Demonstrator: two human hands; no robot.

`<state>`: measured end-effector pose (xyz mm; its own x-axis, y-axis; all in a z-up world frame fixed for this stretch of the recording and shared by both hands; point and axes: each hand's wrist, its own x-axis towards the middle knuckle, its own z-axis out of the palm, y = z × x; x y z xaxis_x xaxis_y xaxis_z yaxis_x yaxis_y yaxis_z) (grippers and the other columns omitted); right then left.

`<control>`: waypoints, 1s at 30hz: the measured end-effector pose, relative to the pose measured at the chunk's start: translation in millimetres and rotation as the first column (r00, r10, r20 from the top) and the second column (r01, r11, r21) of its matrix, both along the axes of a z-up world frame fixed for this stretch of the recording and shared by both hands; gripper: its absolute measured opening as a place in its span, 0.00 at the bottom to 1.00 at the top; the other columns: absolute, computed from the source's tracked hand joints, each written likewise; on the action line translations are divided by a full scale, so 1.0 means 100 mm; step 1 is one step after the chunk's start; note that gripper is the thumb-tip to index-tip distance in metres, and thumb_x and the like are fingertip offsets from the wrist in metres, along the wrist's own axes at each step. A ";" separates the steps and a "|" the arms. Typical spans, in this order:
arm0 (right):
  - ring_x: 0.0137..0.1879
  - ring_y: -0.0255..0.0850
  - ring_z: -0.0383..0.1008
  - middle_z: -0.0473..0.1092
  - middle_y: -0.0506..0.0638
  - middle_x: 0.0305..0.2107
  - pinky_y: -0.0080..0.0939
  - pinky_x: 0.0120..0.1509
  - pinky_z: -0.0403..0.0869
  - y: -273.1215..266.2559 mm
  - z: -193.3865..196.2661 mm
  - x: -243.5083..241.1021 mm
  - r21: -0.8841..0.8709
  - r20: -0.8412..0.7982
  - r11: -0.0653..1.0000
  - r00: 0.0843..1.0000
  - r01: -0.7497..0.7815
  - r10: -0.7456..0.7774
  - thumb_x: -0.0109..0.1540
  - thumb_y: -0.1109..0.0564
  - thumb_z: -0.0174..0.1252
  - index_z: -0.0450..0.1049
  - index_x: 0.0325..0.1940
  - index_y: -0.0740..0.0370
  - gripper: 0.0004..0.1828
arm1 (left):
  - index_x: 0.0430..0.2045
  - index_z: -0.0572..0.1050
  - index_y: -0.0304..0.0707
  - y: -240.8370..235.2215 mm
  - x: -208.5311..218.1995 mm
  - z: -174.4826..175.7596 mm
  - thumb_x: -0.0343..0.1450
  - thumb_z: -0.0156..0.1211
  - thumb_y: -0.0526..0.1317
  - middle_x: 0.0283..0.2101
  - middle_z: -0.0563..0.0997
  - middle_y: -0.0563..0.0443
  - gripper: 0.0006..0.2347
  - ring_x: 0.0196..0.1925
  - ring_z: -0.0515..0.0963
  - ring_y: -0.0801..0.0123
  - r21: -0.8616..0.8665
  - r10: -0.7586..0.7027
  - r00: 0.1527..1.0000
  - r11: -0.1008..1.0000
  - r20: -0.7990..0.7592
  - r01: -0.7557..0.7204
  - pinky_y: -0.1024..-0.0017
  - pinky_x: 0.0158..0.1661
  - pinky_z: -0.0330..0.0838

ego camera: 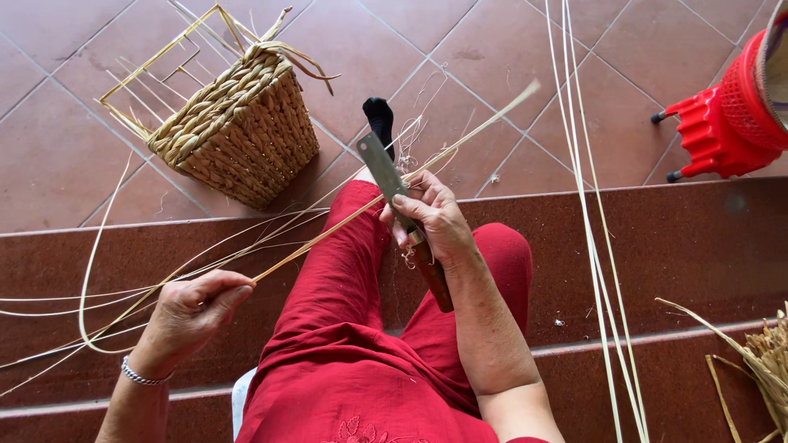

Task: The person sits on the floor and uses a knife to split long bamboo strips into thinner strands. They hold the strips with one hand and draw the knife along the length to separate them, occasionally adjusting the position of the strips.

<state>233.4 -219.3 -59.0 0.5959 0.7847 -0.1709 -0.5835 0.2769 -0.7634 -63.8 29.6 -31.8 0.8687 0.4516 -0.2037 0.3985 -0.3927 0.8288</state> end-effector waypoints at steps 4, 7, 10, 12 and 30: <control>0.20 0.39 0.73 0.77 0.61 0.29 0.33 0.20 0.71 0.01 0.02 0.03 -0.017 0.000 0.999 0.999 0.047 -0.047 0.66 0.66 0.54 0.63 0.49 0.66 0.10 | 0.35 0.85 0.37 0.13 -0.16 -0.12 0.67 0.67 0.34 0.18 0.80 0.57 0.05 0.18 0.73 0.82 0.005 -0.004 1.000 1.000 0.010 0.003 0.78 0.18 0.68; 0.20 0.38 0.72 0.76 0.61 0.30 0.33 0.21 0.71 -0.02 0.04 0.06 0.031 0.026 0.999 0.999 0.029 -0.029 0.67 0.67 0.56 0.64 0.50 0.67 0.10 | 0.33 0.85 0.38 0.20 -0.23 -0.19 0.66 0.66 0.34 0.17 0.81 0.58 0.05 0.16 0.74 0.82 -0.051 0.008 1.000 0.999 -0.019 -0.009 0.79 0.15 0.68; 0.21 0.39 0.74 0.77 0.62 0.30 0.34 0.20 0.71 -0.04 0.05 0.07 -0.035 0.055 0.997 0.996 0.075 -0.073 0.67 0.66 0.54 0.64 0.49 0.65 0.08 | 0.34 0.85 0.38 0.22 -0.33 -0.22 0.67 0.66 0.33 0.18 0.80 0.56 0.05 0.17 0.73 0.81 -0.071 0.052 0.998 0.996 -0.047 -0.056 0.78 0.16 0.67; 0.21 0.38 0.73 0.77 0.62 0.30 0.33 0.21 0.71 -0.05 0.07 0.10 -0.032 0.061 0.996 0.994 0.089 -0.087 0.67 0.67 0.54 0.63 0.49 0.65 0.09 | 0.34 0.85 0.36 0.26 -0.28 -0.19 0.68 0.65 0.33 0.19 0.79 0.54 0.05 0.18 0.71 0.79 -0.127 0.085 0.993 0.987 -0.084 -0.095 0.77 0.17 0.64; 0.23 0.40 0.74 0.76 0.59 0.31 0.38 0.27 0.77 -0.03 0.03 0.01 0.324 -0.188 0.943 0.971 -0.077 0.144 0.68 0.64 0.51 0.55 0.73 0.67 0.29 | 0.44 0.80 0.35 -0.48 1.08 0.02 0.74 0.61 0.36 0.20 0.79 0.55 0.08 0.20 0.75 0.82 -0.010 -0.090 0.963 0.995 0.254 0.096 0.78 0.22 0.71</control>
